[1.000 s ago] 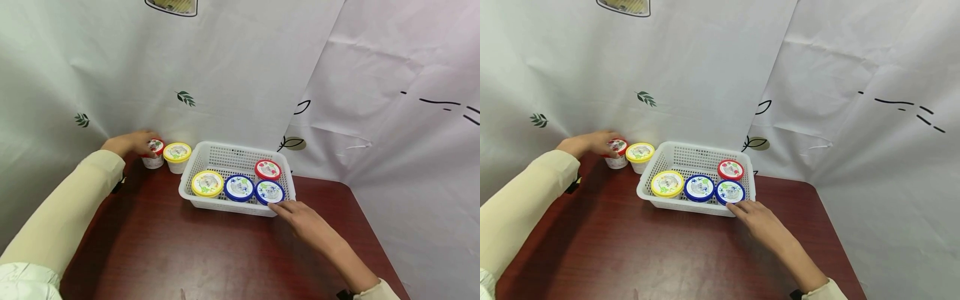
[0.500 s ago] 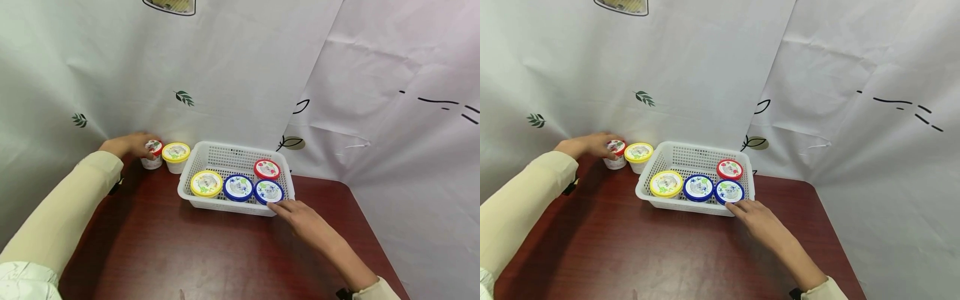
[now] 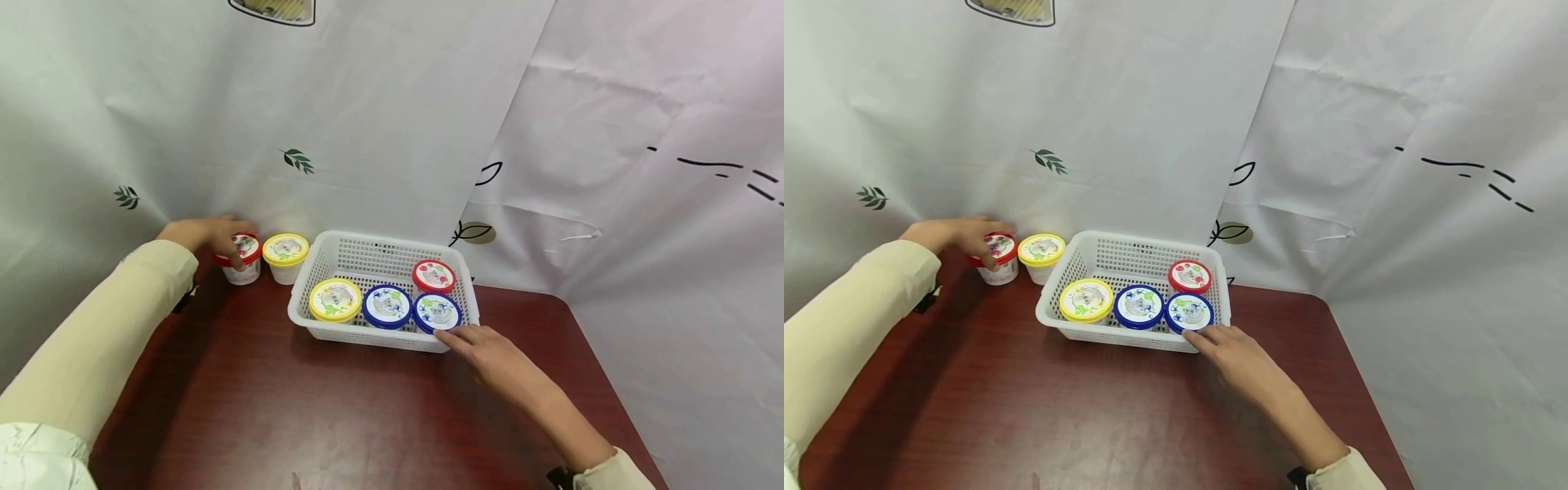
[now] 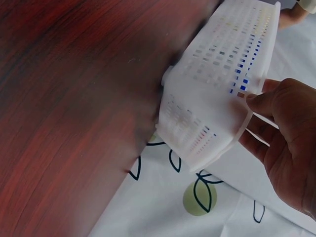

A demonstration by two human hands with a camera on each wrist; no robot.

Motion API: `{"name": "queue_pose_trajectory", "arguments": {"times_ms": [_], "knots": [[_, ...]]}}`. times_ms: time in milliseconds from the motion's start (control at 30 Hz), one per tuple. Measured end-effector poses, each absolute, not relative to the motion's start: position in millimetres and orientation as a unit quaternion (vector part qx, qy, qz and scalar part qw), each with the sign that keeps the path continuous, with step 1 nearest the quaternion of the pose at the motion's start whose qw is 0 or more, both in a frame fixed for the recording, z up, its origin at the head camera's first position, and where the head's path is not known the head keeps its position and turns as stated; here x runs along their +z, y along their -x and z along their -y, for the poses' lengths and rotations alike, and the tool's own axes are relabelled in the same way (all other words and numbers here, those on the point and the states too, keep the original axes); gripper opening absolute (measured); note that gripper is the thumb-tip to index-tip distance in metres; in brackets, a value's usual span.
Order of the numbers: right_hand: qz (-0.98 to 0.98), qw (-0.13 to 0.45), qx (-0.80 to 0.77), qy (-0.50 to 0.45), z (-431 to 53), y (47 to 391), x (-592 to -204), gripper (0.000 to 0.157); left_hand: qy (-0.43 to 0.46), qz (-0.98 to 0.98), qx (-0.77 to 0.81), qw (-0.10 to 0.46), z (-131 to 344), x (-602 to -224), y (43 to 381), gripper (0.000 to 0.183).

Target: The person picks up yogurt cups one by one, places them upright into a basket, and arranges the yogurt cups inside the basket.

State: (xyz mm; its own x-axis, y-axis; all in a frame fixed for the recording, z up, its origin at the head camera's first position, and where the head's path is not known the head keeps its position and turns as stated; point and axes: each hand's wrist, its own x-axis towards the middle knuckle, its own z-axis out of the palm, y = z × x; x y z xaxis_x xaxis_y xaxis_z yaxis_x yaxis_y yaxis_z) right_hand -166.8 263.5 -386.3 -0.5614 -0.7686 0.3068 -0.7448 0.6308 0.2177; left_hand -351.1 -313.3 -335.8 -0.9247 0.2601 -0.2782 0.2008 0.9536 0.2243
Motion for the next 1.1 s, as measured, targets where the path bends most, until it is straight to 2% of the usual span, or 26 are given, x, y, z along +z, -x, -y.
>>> {"name": "queue_pose_trajectory", "arguments": {"times_ms": [233, 500, 800, 1100], "knots": [[0.882, 0.19, -0.029, -0.43, -263, 167, -386, 0.066, -0.117, -0.974, 0.085, 0.177, 310, -336, 351, 0.099], [0.886, 0.18, -0.029, -0.425, -264, 167, -386, 0.067, -0.119, -0.968, 0.106, 0.193, 305, -337, 352, 0.091], [0.888, 0.178, -0.034, -0.423, -263, 167, -386, 0.067, -0.118, -0.967, 0.103, 0.203, 303, -339, 356, 0.098], [0.89, 0.178, -0.035, -0.418, -262, 166, -385, 0.067, -0.109, -0.956, 0.111, 0.248, 304, -331, 358, 0.085]]}}
